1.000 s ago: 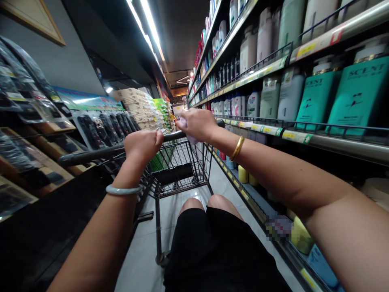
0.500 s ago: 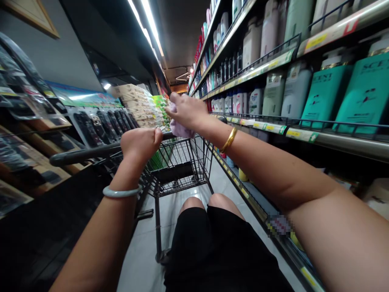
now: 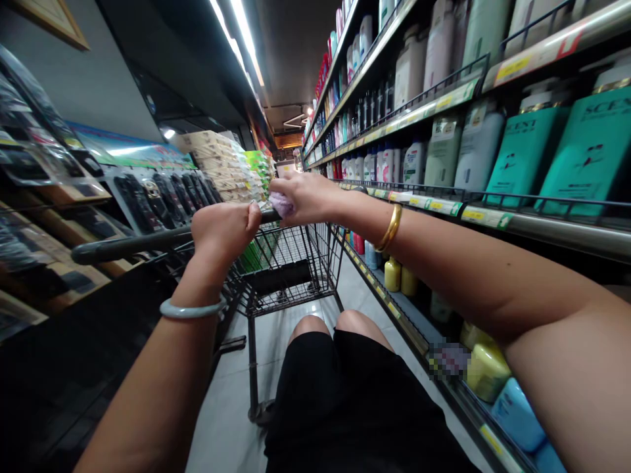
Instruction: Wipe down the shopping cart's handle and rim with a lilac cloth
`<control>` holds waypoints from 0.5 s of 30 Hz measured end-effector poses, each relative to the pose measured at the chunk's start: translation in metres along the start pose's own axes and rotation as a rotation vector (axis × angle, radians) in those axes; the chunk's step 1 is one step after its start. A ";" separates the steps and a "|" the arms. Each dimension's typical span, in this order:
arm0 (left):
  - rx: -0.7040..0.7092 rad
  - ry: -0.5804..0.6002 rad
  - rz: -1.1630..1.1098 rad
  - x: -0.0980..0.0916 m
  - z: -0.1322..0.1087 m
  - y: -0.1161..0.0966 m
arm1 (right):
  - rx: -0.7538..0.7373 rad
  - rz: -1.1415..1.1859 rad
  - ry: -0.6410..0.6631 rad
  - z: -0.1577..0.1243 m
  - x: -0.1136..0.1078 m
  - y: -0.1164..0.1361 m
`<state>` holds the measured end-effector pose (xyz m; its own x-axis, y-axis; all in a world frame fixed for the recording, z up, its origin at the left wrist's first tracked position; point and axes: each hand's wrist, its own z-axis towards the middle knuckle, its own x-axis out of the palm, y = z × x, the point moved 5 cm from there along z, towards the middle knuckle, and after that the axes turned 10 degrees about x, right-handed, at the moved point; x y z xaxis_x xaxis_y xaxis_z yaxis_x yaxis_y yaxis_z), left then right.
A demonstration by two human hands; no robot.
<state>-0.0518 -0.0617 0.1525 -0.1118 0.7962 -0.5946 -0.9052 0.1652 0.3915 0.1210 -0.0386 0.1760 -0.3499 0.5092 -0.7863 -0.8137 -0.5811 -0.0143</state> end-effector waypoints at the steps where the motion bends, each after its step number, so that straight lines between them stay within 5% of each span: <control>1: -0.003 0.000 -0.001 0.000 0.000 0.000 | 0.027 0.068 0.059 0.005 0.001 -0.005; 5: -0.020 -0.003 -0.007 0.000 -0.002 0.002 | 0.160 0.260 0.212 0.023 0.006 -0.014; 9: -0.057 -0.009 0.003 0.000 -0.003 0.006 | 0.242 0.074 0.045 0.028 0.012 0.010; 12: -0.059 -0.001 0.004 -0.001 -0.005 0.009 | 0.127 0.006 -0.118 0.021 0.012 0.035; 15: -0.032 0.011 0.003 -0.003 -0.008 0.009 | 0.064 0.057 -0.115 0.013 0.007 0.032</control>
<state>-0.0624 -0.0673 0.1524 -0.1187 0.7901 -0.6014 -0.9175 0.1443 0.3706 0.0867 -0.0454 0.1784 -0.4441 0.5480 -0.7089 -0.8176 -0.5715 0.0703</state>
